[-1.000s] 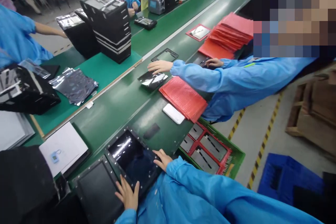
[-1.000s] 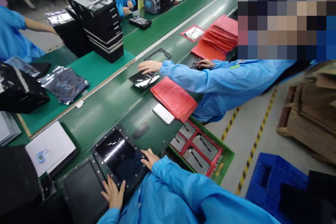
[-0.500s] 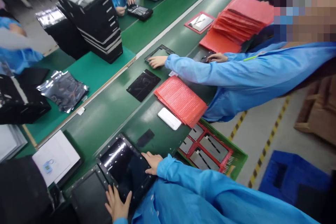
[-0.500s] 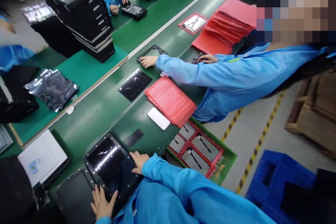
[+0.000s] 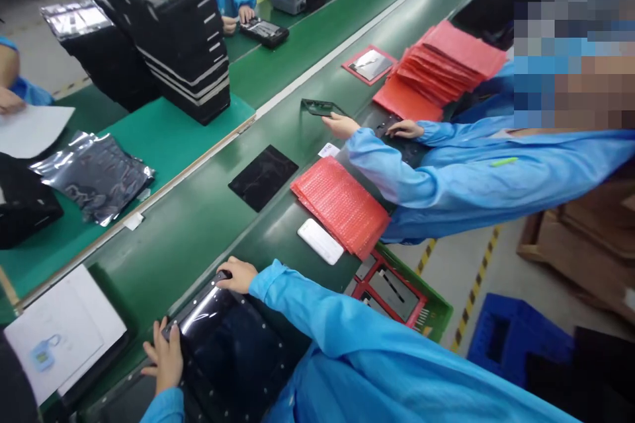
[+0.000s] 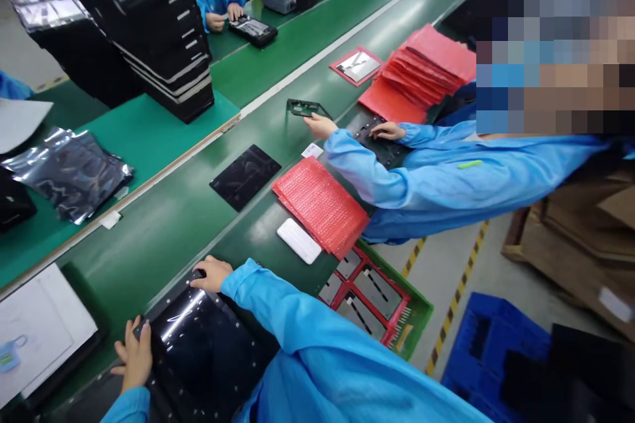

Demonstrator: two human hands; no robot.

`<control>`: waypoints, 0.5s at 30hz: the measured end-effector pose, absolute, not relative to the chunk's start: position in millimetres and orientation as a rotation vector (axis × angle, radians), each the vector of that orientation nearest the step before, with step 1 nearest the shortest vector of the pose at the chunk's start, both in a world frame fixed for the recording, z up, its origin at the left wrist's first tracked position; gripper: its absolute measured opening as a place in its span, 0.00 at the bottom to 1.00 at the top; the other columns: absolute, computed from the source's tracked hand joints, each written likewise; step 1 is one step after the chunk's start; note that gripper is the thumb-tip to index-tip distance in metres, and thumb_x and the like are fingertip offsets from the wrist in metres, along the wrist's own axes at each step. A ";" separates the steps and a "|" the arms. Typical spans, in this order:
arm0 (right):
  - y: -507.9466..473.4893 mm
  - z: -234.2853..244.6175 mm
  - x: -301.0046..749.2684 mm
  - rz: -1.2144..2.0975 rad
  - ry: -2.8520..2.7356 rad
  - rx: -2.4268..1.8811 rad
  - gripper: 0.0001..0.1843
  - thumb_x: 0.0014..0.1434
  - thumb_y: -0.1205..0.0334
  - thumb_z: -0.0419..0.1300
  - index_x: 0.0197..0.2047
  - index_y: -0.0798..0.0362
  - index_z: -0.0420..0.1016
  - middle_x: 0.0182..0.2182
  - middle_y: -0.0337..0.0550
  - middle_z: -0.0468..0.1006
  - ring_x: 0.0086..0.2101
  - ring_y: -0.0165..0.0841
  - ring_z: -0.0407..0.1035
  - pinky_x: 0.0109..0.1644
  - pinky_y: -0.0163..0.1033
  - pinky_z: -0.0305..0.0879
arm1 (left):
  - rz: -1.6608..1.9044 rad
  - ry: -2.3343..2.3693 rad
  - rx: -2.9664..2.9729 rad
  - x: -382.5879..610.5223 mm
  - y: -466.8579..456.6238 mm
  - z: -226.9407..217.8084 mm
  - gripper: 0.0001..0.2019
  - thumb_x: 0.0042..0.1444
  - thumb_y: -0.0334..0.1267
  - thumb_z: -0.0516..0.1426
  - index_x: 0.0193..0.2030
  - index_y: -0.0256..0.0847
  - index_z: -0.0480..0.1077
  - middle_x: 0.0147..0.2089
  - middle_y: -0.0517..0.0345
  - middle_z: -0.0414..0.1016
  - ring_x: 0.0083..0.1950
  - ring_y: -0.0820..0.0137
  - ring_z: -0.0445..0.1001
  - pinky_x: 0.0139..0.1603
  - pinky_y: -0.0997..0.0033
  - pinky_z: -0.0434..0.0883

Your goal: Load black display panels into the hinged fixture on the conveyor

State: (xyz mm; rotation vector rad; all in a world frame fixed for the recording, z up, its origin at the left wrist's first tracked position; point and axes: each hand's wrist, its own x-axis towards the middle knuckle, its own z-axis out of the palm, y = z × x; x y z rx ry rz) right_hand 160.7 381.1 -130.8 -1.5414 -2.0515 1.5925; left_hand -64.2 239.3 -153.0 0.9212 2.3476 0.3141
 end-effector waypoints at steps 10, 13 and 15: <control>382.2 -121.8 150.2 1.584 -2.047 -1.642 0.19 0.57 0.54 0.63 0.51 0.48 0.73 0.44 0.40 0.70 0.42 0.34 0.70 0.47 0.37 0.65 | 0.165 2.540 1.161 -27.0 234.0 -126.0 0.34 0.61 0.56 0.41 0.65 0.32 0.56 0.68 0.34 0.55 0.70 0.45 0.50 0.65 0.34 0.52; 374.8 -114.3 151.7 1.366 -2.119 -1.646 0.24 0.59 0.54 0.60 0.56 0.51 0.68 0.48 0.47 0.70 0.45 0.38 0.69 0.49 0.43 0.65 | 0.087 2.182 1.862 7.1 164.6 -143.6 0.25 0.60 0.47 0.47 0.56 0.32 0.68 0.59 0.40 0.70 0.62 0.52 0.66 0.60 0.52 0.67; 367.7 -111.6 150.8 1.073 -2.254 -1.549 0.24 0.60 0.54 0.60 0.58 0.54 0.66 0.51 0.50 0.70 0.49 0.41 0.66 0.52 0.47 0.64 | 0.114 1.940 2.220 30.1 113.3 -161.9 0.18 0.57 0.38 0.51 0.50 0.37 0.74 0.56 0.47 0.73 0.58 0.56 0.71 0.55 0.57 0.72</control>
